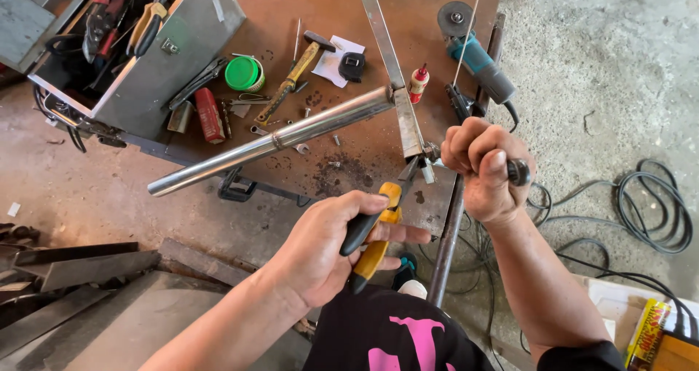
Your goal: Assembling and welding metal pipes and bars on a workbench.
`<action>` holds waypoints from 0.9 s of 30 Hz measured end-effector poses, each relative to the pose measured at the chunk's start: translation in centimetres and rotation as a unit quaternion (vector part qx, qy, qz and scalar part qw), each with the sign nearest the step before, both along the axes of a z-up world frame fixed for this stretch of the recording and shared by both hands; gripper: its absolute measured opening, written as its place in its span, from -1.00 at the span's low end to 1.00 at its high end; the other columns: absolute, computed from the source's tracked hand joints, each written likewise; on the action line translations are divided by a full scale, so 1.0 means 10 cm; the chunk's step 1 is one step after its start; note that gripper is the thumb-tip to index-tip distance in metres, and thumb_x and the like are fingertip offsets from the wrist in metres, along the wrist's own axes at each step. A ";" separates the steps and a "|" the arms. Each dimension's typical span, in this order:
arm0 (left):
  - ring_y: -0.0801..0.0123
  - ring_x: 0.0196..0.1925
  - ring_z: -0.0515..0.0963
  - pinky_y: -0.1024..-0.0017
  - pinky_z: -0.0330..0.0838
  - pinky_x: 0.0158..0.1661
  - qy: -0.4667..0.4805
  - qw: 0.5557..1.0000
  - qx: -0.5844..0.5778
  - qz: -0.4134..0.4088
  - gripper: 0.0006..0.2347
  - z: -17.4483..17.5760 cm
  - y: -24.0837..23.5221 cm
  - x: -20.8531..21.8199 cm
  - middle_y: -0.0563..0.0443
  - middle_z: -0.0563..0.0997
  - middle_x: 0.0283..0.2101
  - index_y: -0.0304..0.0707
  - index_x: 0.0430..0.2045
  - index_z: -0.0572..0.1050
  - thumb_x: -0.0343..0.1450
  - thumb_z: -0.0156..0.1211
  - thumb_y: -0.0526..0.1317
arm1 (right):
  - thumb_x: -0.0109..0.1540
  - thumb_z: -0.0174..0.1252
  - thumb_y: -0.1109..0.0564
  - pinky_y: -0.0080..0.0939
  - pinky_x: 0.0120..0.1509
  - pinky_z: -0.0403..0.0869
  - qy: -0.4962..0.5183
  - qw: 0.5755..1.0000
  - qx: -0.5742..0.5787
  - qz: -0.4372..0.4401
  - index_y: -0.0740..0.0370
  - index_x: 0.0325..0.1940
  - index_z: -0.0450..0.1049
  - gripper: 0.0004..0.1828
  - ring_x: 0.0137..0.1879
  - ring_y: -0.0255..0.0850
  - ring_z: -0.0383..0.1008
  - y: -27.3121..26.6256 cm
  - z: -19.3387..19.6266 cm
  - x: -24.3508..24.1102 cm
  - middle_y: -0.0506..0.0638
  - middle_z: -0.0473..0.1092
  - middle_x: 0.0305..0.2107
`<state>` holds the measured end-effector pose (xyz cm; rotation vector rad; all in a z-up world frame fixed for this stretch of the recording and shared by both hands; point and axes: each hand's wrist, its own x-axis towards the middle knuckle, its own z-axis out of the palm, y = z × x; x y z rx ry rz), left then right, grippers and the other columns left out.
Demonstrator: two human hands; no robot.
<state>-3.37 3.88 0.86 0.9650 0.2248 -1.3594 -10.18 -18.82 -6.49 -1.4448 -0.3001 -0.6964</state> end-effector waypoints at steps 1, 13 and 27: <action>0.11 0.07 0.71 0.06 0.48 0.04 0.000 1.000 0.000 0.000 -0.75 -0.03 -0.02 -0.01 -0.30 0.74 -0.13 -0.26 -0.19 0.58 0.43 0.00 -0.15 | 0.48 -0.02 -0.30 -0.30 -0.39 0.12 0.000 1.000 0.000 0.000 0.20 -0.35 0.14 -0.42 -0.47 -0.36 0.02 0.01 0.02 0.00 -0.04 0.14 -0.50; 0.21 -0.58 0.56 0.19 0.57 -0.43 -0.053 0.996 -0.069 0.003 -0.75 -0.28 -0.03 -0.09 -0.28 0.61 -0.53 -0.47 -0.50 0.47 0.41 0.16 -0.17 | 0.51 -0.06 -0.25 -0.28 -0.38 0.15 -0.012 0.999 -0.044 -0.022 0.23 -0.39 0.15 -0.41 -0.50 -0.32 0.09 0.08 0.07 -0.04 -0.01 0.18 -0.49; 0.12 -0.41 0.66 0.13 0.62 -0.33 0.015 0.999 -0.032 0.037 -0.79 0.01 -0.09 -0.13 -0.30 0.62 -0.45 -0.42 -0.44 0.43 0.36 0.10 -0.17 | 0.55 -0.20 -0.15 -0.34 -0.46 0.11 -0.012 0.991 -0.106 -0.075 0.24 -0.37 0.15 -0.48 -0.48 -0.35 0.14 0.12 -0.01 0.00 0.02 0.22 -0.52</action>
